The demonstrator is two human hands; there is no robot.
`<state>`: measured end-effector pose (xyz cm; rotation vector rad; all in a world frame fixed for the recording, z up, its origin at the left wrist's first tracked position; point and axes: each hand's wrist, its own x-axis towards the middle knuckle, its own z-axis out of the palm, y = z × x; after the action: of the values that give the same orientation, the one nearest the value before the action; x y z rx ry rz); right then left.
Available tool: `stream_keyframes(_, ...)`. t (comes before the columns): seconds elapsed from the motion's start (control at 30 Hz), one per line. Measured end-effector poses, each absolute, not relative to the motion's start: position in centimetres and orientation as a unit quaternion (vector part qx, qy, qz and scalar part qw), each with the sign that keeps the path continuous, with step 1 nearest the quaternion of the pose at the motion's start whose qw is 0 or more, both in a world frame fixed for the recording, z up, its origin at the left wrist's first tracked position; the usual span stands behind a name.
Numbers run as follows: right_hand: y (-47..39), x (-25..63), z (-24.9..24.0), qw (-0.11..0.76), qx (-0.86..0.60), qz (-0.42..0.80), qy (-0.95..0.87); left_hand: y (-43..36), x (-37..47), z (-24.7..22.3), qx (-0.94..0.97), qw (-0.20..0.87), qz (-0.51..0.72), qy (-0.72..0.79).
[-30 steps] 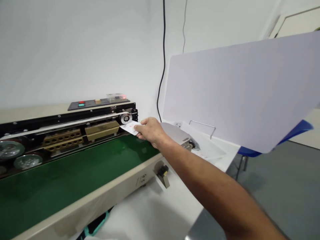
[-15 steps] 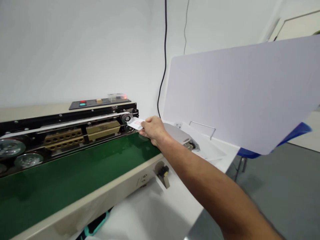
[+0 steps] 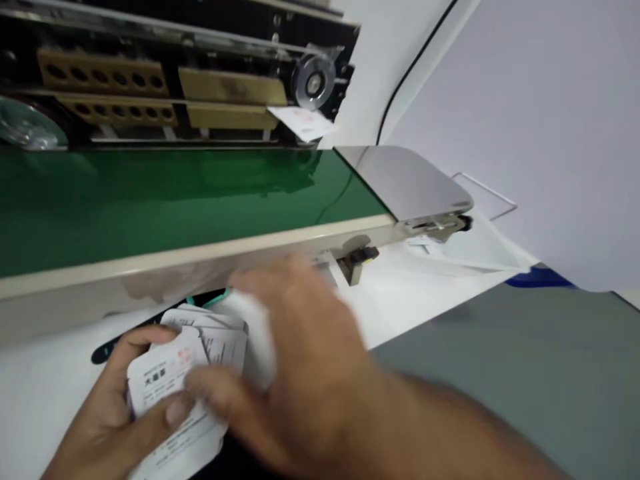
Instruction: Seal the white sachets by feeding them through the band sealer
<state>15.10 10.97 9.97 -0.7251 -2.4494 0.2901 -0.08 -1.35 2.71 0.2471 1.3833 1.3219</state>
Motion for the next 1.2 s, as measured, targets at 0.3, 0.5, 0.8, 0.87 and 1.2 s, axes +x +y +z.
stream_keyframes(0.3, 8.2, 13.2, 3.0, 0.221, -0.263, 0.412, -0.844, -1.9, -1.1, 2.5, 0.027, 0.632, 0.587, 0.505)
stream_keyframes(0.5, 7.8, 13.3, 1.9, 0.312, -0.332, 0.576, -0.679, -1.7, -0.7, 2.3, 0.109, 0.646, 0.584, 0.479)
stream_keyframes(0.8, 7.5, 13.1, 2.2, 0.378, -0.334, 0.592, -0.628, -1.6, -1.2, 1.4, 0.109, 0.649, 0.546, 0.519)
stream_keyframes(0.87, 7.3, 13.2, 2.7, 0.441, -0.333, 0.569, -0.610, -1.5, -1.3, 1.3, 0.103, 0.658, 0.557, 0.497)
stream_keyframes(1.2, 8.4, 12.7, 2.9, 0.445, -0.319, 0.660, -0.514, -1.4, -1.2, 1.9, 0.132, 0.655, 0.521, 0.532)
